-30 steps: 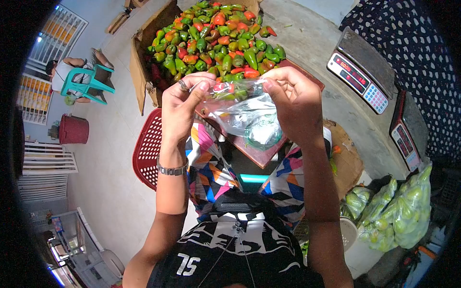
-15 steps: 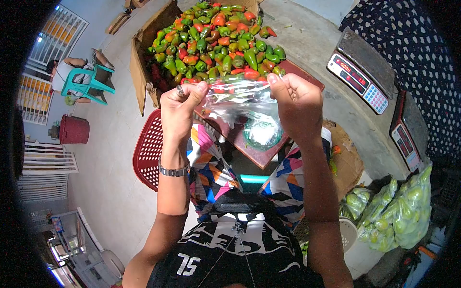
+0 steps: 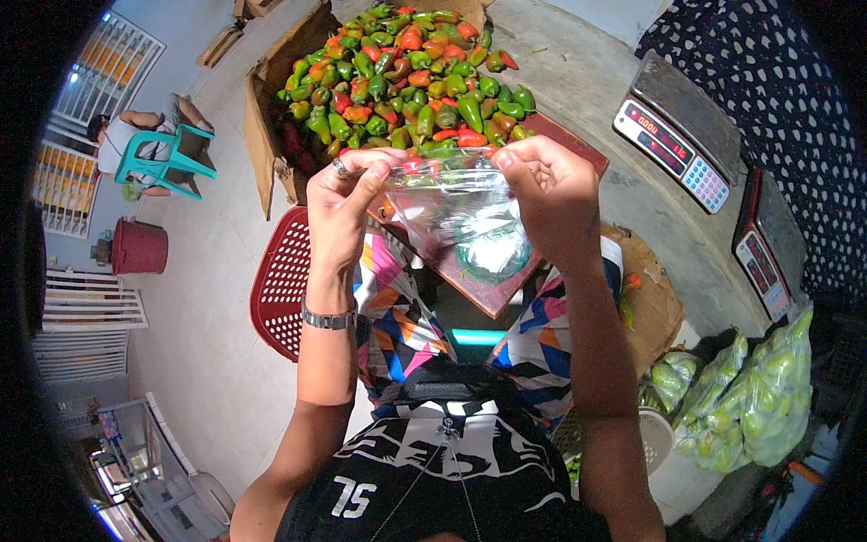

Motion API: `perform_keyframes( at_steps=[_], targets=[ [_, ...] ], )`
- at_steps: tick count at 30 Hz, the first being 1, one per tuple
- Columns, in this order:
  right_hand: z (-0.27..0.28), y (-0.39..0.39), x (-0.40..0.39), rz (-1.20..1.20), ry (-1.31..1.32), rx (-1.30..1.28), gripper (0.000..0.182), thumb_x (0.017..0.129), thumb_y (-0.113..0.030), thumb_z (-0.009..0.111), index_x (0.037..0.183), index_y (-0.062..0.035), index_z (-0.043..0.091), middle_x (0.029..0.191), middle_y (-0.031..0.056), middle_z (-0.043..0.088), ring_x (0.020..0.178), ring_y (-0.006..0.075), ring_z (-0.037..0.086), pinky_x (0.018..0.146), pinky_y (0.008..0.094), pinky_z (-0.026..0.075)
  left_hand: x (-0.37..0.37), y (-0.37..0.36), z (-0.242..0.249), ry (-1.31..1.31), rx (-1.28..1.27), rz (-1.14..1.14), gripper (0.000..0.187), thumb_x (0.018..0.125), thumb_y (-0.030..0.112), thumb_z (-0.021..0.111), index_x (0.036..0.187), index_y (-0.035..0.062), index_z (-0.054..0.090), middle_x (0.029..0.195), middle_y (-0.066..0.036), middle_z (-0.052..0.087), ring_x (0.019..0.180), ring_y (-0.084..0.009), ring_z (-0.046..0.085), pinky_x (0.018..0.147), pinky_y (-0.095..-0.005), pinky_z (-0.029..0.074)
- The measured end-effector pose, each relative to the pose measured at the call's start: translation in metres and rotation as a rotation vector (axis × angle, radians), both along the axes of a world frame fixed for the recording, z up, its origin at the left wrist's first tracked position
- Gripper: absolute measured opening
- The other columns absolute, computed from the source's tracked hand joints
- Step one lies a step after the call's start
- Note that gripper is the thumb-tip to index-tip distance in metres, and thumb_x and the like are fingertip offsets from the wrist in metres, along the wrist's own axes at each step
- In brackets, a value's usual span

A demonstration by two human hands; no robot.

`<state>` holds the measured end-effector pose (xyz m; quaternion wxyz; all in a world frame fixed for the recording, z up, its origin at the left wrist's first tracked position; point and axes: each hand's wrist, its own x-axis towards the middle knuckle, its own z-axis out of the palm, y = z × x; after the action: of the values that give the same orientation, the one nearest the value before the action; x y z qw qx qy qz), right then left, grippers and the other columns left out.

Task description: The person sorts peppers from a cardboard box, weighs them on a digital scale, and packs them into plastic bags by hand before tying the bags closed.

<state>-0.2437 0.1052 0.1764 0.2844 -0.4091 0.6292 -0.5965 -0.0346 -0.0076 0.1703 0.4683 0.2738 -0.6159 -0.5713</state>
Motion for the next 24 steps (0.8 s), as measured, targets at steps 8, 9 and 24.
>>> perform_keyframes(
  at_steps=[8,9,24],
  targets=[
    [-0.002,-0.002,0.010,0.021,-0.076,-0.124,0.021,0.104,-0.017,0.067,0.094,0.0009,0.072,0.077,-0.0010,0.064,0.071,0.0042,0.056,0.065,0.0226,0.045,0.009,-0.004,-0.009,-0.056,0.155,-0.059,0.016,0.101,0.014,0.074,0.097,-0.0016,0.075,0.097,-0.006,0.077,0.086,-0.0093,0.067,0.081,-0.0256,0.053],
    [-0.004,-0.002,0.009,0.029,-0.066,-0.132,0.021,0.104,-0.017,0.067,0.094,0.0012,0.072,0.078,-0.0010,0.065,0.071,0.0044,0.057,0.066,0.0226,0.046,0.005,0.001,-0.005,-0.033,0.137,-0.044,0.016,0.100,0.013,0.075,0.097,-0.0020,0.074,0.097,-0.007,0.077,0.087,-0.0099,0.068,0.082,-0.0260,0.054],
    [0.003,0.006,0.001,0.030,0.127,0.076,0.027,0.102,-0.024,0.072,0.092,0.0010,0.071,0.072,-0.0019,0.064,0.066,0.0058,0.058,0.061,0.0234,0.047,0.014,0.003,-0.017,-0.003,0.188,-0.053,0.015,0.102,0.013,0.072,0.106,-0.0003,0.068,0.098,-0.003,0.072,0.091,-0.0090,0.065,0.085,-0.0259,0.053]
  ],
)
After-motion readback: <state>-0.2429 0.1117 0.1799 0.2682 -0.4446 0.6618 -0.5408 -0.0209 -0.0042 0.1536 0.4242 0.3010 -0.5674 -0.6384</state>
